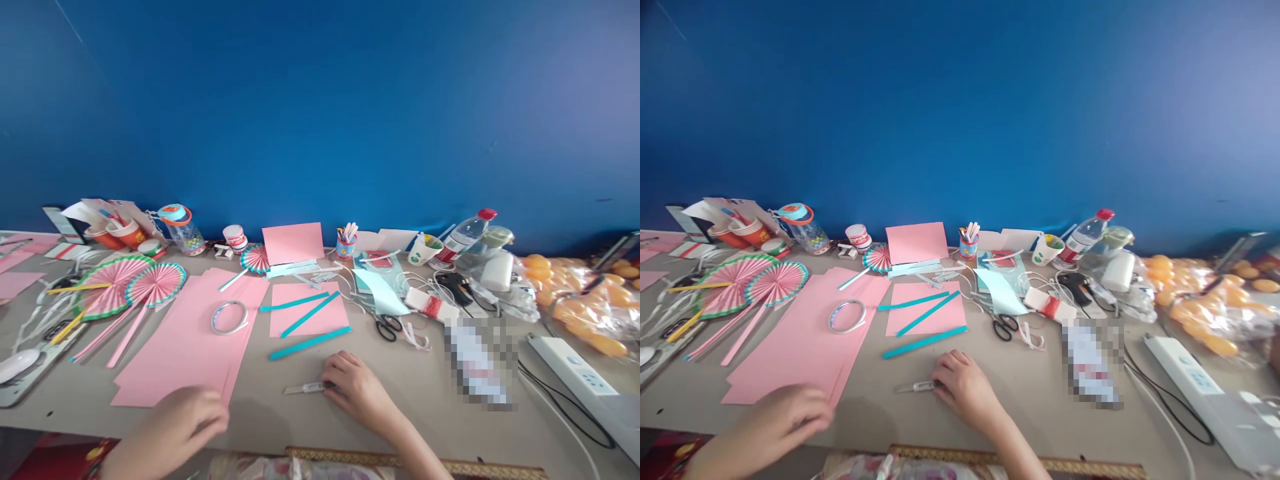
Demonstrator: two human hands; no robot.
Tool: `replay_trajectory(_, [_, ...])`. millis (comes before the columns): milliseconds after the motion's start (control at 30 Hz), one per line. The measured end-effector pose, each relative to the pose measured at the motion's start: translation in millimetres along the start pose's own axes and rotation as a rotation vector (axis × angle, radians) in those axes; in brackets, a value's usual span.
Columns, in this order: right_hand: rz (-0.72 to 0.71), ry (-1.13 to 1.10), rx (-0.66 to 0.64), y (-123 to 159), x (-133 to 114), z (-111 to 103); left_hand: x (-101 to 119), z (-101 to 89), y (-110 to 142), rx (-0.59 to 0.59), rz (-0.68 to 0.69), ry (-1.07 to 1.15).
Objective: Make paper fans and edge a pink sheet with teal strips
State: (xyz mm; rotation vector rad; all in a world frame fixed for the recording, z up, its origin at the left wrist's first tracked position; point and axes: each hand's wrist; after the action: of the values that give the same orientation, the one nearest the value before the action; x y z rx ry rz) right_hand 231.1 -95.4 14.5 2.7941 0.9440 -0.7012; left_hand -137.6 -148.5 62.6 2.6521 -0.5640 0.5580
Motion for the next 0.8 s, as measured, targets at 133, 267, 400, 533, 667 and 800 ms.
replay_trajectory(133, [0.071, 0.082, 0.038, 3.7, 10.9, -9.2, 35.9, 4.5, -67.9, 0.304, 0.117, -0.024])
replay_trajectory(267, [0.181, 0.116, 0.104, 21.2, 28.6, -23.1, 52.2, 27.3, -120.2, 0.356, 0.235, -0.087])
replay_trajectory(400, [0.234, 0.106, 0.140, 33.5, 33.9, -25.9, 54.4, 40.9, -144.5, 0.334, 0.246, -0.188])
replay_trajectory(533, [0.215, 0.075, 0.159, 28.9, 33.6, -23.0, 47.9, 39.9, -146.5, 0.329, 0.263, -0.101])
replay_trajectory(667, [0.162, 0.074, 0.131, 17.7, 35.1, -21.8, 42.7, 33.3, -142.1, 0.298, 0.251, -0.015])
replay_trajectory(800, [0.129, 0.059, 0.111, 13.0, 34.7, -22.1, 42.7, 33.4, -139.4, 0.295, 0.221, 0.007])
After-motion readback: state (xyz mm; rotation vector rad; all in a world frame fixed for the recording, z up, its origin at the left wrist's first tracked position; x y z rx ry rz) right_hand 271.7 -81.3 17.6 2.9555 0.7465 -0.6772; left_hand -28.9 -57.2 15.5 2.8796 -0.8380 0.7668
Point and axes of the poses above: each hand's wrist, its own y-axis away from the middle knuckle, its own z-axis out of the palm, x = y × z, and after that the axes turned 3 degrees about y, right-handed
